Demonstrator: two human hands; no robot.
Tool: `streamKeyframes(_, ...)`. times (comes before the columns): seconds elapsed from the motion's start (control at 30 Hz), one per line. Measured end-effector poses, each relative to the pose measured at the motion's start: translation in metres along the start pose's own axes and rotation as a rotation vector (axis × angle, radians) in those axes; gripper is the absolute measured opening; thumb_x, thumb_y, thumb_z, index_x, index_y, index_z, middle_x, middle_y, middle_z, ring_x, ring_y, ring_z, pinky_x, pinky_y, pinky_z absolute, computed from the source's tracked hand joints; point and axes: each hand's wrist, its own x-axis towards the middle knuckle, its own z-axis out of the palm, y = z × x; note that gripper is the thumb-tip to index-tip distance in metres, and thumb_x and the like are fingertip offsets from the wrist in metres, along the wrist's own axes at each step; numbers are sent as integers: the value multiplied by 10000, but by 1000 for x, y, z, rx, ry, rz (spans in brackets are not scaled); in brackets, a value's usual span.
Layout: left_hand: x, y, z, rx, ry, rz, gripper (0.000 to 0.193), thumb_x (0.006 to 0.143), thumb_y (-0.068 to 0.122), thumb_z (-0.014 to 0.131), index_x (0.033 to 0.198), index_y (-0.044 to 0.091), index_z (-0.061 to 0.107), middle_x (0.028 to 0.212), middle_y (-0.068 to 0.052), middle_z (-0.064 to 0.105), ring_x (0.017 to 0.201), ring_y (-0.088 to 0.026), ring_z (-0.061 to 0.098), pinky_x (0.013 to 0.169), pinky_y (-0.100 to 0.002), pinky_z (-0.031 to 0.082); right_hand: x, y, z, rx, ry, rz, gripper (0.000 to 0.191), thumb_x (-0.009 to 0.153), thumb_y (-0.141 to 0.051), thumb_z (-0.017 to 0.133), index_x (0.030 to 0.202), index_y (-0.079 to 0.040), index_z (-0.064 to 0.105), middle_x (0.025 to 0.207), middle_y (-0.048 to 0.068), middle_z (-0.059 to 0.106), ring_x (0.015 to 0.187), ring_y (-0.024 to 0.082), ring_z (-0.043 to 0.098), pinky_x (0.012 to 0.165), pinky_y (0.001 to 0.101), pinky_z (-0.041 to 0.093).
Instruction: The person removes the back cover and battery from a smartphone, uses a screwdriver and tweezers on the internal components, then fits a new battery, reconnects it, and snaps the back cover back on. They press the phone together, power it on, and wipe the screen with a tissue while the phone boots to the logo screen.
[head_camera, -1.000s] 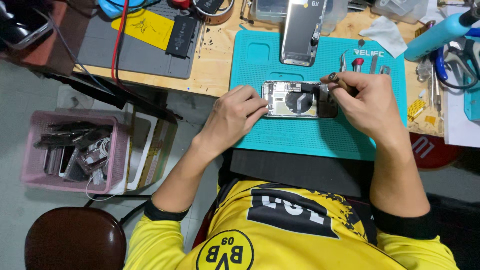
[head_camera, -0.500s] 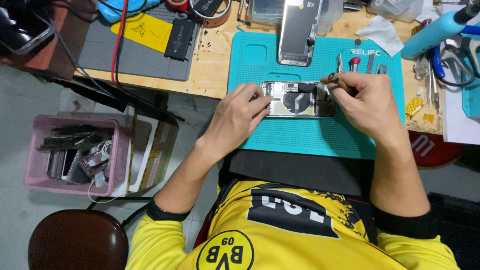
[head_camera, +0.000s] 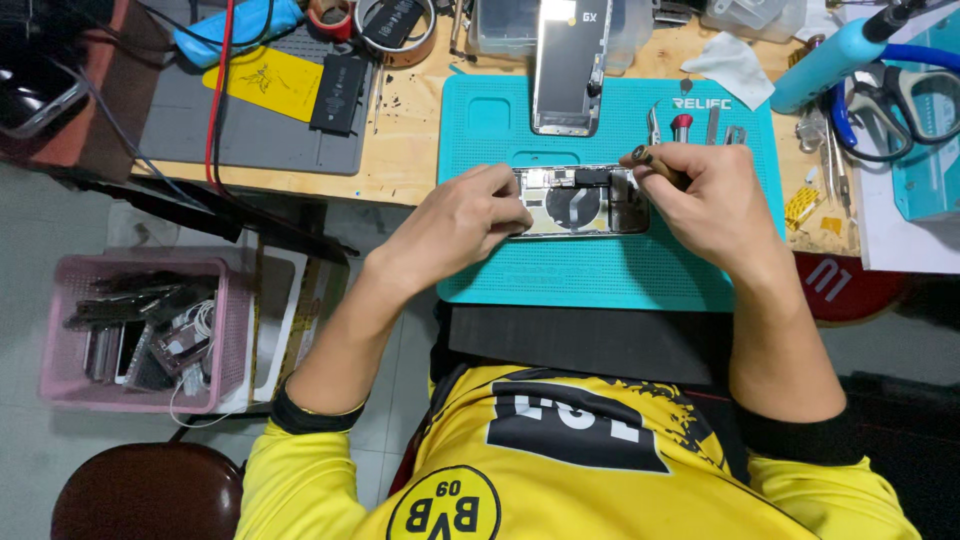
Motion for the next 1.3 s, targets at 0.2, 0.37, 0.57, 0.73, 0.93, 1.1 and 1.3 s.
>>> streamKeyframes(0.2, 1, -2, -2, 1, -20, 0, 146, 808, 40, 781, 945, 58, 734, 942, -100, 609, 925, -301, 642, 780, -412, 522, 0, -1, 0, 20, -2, 20, 194, 984, -108, 658, 862, 43, 655, 585, 35, 394, 573, 72, 349, 491, 302, 309)
streamKeyframes(0.37, 1, 0, -3, 8, -31, 4, 160, 804, 60, 790, 950, 62, 725, 953, -93, 610, 936, -295, 637, 785, -411, 522, -1, -3, -2, 44, -5, 16, 142, 972, -104, 651, 959, 27, 705, 587, 21, 413, 568, 58, 361, 482, 288, 320)
streamKeyframes(0.57, 0, -1, -4, 6, -20, 36, 168, 806, 58, 795, 954, 73, 716, 959, -74, 616, 934, -280, 640, 790, -400, 527, -1, -2, -2, 35, -3, 30, 158, 984, -97, 653, 938, 47, 699, 594, 30, 453, 577, 60, 381, 499, 287, 340)
streamKeyframes(0.73, -4, -2, -4, 32, 7, 83, 198, 787, 42, 799, 965, 86, 725, 958, -62, 625, 934, -278, 644, 785, -399, 528, -1, -1, -1, 59, 1, 11, 144, 976, -91, 651, 971, 39, 715, 633, 12, 542, 602, 36, 419, 511, 264, 368)
streamKeyframes(0.93, -5, 0, -5, 45, 5, 82, 239, 774, 38, 797, 1001, 79, 736, 968, -73, 637, 927, -279, 646, 782, -401, 531, -1, -2, -1, 34, 6, 29, 161, 986, -103, 672, 1063, 7, 762, 633, 41, 546, 603, 48, 422, 511, 267, 356)
streamKeyframes(1.1, -4, 5, -8, -14, 64, 28, 218, 904, 116, 777, 1097, 44, 704, 988, -97, 649, 897, -300, 659, 771, -401, 544, -1, 2, -3, 73, 24, 53, 170, 989, -103, 665, 1092, -13, 766, 674, 58, 630, 608, 46, 505, 535, 244, 394)
streamKeyframes(1.3, 15, 1, 4, 40, 207, -96, 229, 965, 194, 768, 1109, 45, 672, 977, -120, 653, 846, -310, 676, 723, -423, 534, -1, 17, -3, 131, 215, -85, 125, 1006, -104, 731, 1054, 11, 720, 945, 79, 660, 826, 96, 632, 705, 247, 497)
